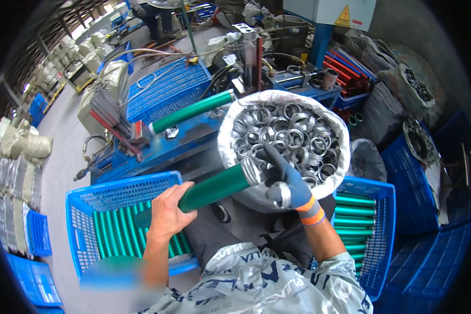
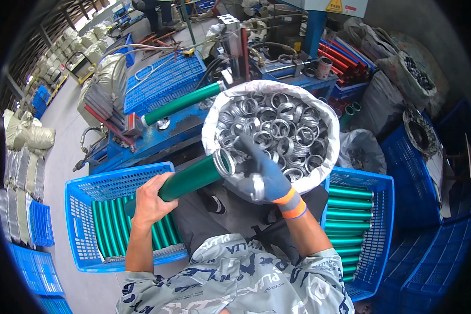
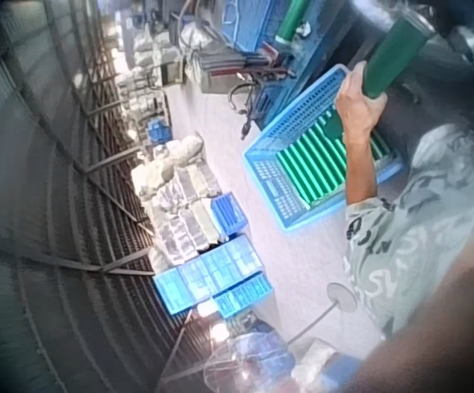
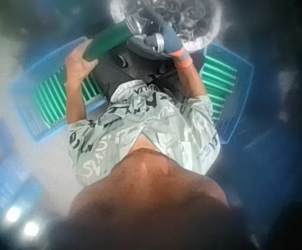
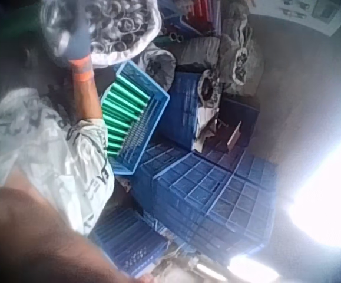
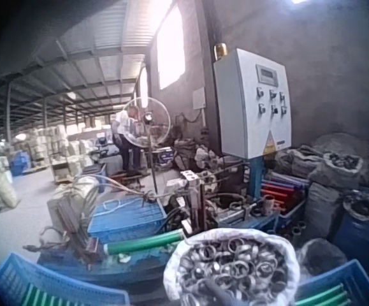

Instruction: Assembling metal rings onto the ends of green tubes in a manufacturing environment.

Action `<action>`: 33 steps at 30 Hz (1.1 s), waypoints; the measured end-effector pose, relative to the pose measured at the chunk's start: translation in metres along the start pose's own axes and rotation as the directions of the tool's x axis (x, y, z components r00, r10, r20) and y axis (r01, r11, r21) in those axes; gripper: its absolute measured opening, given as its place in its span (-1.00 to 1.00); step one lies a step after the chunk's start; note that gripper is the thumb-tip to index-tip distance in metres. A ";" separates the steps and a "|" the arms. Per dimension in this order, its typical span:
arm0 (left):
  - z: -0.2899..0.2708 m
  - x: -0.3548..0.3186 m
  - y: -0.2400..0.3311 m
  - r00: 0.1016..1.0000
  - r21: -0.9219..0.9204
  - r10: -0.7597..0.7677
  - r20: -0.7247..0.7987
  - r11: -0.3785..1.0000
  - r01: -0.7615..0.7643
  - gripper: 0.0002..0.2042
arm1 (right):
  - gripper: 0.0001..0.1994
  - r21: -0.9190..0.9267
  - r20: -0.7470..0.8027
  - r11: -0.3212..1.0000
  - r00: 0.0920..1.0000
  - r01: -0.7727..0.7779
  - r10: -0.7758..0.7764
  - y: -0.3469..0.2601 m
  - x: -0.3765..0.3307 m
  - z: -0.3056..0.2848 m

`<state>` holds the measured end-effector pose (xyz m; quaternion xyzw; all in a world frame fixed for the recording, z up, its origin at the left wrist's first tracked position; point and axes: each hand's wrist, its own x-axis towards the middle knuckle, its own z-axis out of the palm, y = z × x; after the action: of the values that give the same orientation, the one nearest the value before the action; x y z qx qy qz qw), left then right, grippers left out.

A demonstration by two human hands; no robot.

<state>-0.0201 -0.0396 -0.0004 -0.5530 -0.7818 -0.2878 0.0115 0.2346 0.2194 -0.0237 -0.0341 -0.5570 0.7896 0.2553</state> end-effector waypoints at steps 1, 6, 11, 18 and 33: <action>-0.001 -0.002 0.002 1.000 0.006 -0.006 -0.010 1.000 0.006 -0.40 | 0.35 -0.067 -0.023 0.998 1.000 -0.021 0.020 0.002 0.002 0.010; -0.006 0.001 0.015 0.997 0.050 -0.005 0.072 0.999 0.002 -0.38 | 0.36 -0.253 0.040 0.960 0.993 0.121 -0.114 0.025 0.005 0.022; -0.006 -0.004 0.012 0.998 0.042 0.003 0.057 0.999 -0.006 -0.38 | 0.14 -0.312 -0.045 0.941 0.987 0.134 -0.156 0.044 0.008 0.034; -0.006 -0.017 0.002 0.997 0.048 0.003 0.081 0.999 -0.007 -0.35 | -0.01 -0.346 0.027 0.933 0.995 0.096 -0.092 0.055 0.002 0.027; 0.013 -0.034 -0.006 0.998 0.049 -0.036 0.060 0.998 0.033 -0.37 | 0.01 -0.453 -0.012 0.886 0.993 0.097 -0.115 0.088 0.005 0.023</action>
<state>-0.0084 -0.0641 -0.0248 -0.5475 -0.7979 -0.2522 -0.0041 0.1902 0.1796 -0.0929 -0.0774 -0.7212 0.6226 0.2938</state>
